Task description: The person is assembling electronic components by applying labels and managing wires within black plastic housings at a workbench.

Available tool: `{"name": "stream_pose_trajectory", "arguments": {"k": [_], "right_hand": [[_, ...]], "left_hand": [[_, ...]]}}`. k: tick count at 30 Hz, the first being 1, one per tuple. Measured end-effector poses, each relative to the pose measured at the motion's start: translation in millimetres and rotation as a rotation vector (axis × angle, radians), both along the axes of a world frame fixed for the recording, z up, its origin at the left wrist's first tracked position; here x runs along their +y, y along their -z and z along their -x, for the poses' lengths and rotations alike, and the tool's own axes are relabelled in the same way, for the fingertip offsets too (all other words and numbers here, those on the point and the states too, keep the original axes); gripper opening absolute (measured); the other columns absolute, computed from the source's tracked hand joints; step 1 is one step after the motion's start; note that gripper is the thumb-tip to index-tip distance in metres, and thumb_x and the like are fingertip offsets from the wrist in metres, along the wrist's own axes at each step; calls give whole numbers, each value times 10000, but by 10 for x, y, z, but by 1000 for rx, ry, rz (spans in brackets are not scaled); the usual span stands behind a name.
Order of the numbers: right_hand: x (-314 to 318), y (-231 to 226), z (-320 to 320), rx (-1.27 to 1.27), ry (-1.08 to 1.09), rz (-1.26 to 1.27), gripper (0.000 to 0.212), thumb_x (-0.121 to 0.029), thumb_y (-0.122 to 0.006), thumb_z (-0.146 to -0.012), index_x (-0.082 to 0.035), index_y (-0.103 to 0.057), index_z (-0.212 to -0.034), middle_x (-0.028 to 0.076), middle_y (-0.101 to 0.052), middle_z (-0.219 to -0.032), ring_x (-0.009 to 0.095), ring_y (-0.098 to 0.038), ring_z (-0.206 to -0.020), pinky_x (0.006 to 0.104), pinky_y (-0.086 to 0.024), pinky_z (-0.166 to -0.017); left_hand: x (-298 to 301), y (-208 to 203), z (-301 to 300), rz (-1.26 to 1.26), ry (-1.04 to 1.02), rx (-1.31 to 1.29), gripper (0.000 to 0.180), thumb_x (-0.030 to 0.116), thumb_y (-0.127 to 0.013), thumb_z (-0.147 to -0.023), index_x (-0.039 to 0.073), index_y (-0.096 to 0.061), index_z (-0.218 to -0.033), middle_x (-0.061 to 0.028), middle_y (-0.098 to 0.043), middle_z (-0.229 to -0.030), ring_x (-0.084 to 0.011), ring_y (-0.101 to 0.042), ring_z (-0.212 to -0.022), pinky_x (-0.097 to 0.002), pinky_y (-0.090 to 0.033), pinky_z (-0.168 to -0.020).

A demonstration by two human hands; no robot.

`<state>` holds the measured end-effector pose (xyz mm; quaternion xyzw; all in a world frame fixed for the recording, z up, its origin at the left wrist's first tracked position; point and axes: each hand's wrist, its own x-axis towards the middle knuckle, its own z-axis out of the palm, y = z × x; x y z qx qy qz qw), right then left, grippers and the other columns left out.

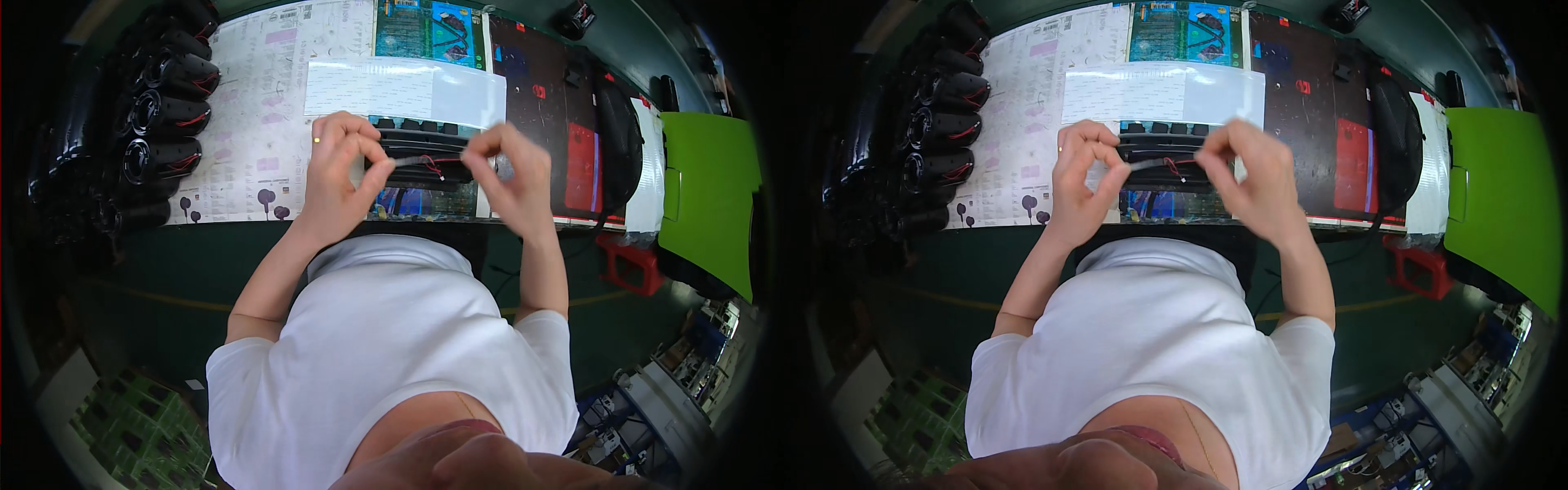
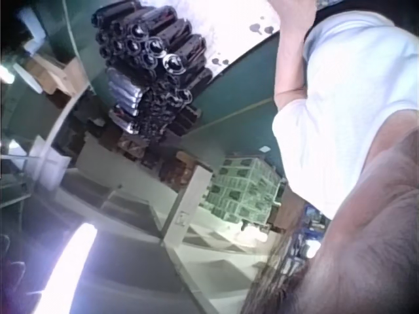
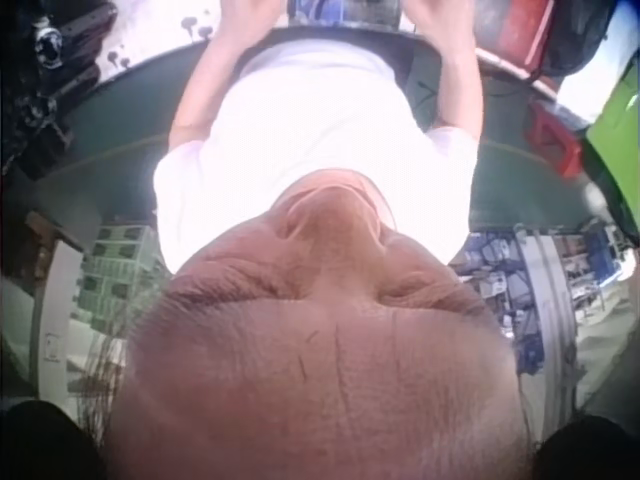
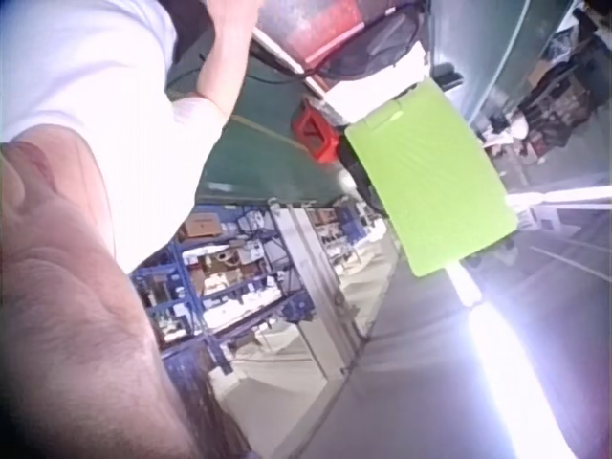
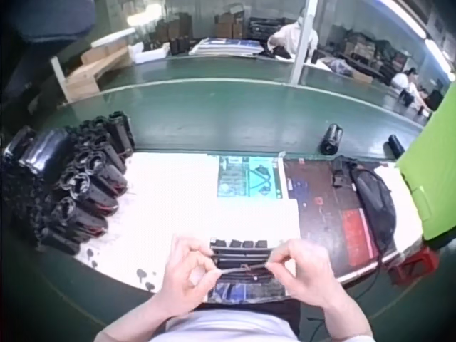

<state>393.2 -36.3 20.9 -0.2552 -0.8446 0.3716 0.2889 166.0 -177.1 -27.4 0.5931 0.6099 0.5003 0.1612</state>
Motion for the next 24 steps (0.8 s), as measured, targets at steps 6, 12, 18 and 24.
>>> {"name": "stream_pose_trajectory", "arguments": {"k": [6,12,18,24], "right_hand": [[-340,262,-169,-120,69,-162,170,88,-792,-861,-6,-667,-929,101,-688,-848,240,-682,-739,324,-547,-678],[-354,288,-46,-129,116,-283,218,105,-794,-833,-19,-631,-907,111,-668,-842,293,-668,-741,376,-520,-650],[-523,216,-189,-144,8,-242,200,56,-789,-809,-38,-645,-910,111,-639,-858,317,-662,-769,418,-524,-631],[-461,302,-106,-145,89,-265,200,86,-779,-826,-23,-635,-911,111,-646,-845,310,-660,-744,404,-519,-630]], "left_hand": [[-116,-11,-164,42,-23,271,183,10,-819,-856,47,-652,-924,-168,-531,-1230,-381,-455,-1198,-478,-414,-997],[-66,-1,-172,150,-73,175,172,19,-822,-862,23,-655,-905,-179,-518,-1219,-377,-458,-1158,-480,-438,-940],[-243,-185,-194,157,-19,265,181,15,-830,-852,30,-657,-904,-176,-527,-1187,-377,-473,-1129,-469,-451,-911],[-147,-112,-230,133,-62,273,185,-3,-828,-842,29,-656,-900,-158,-532,-1138,-381,-492,-1059,-473,-462,-858]]}}
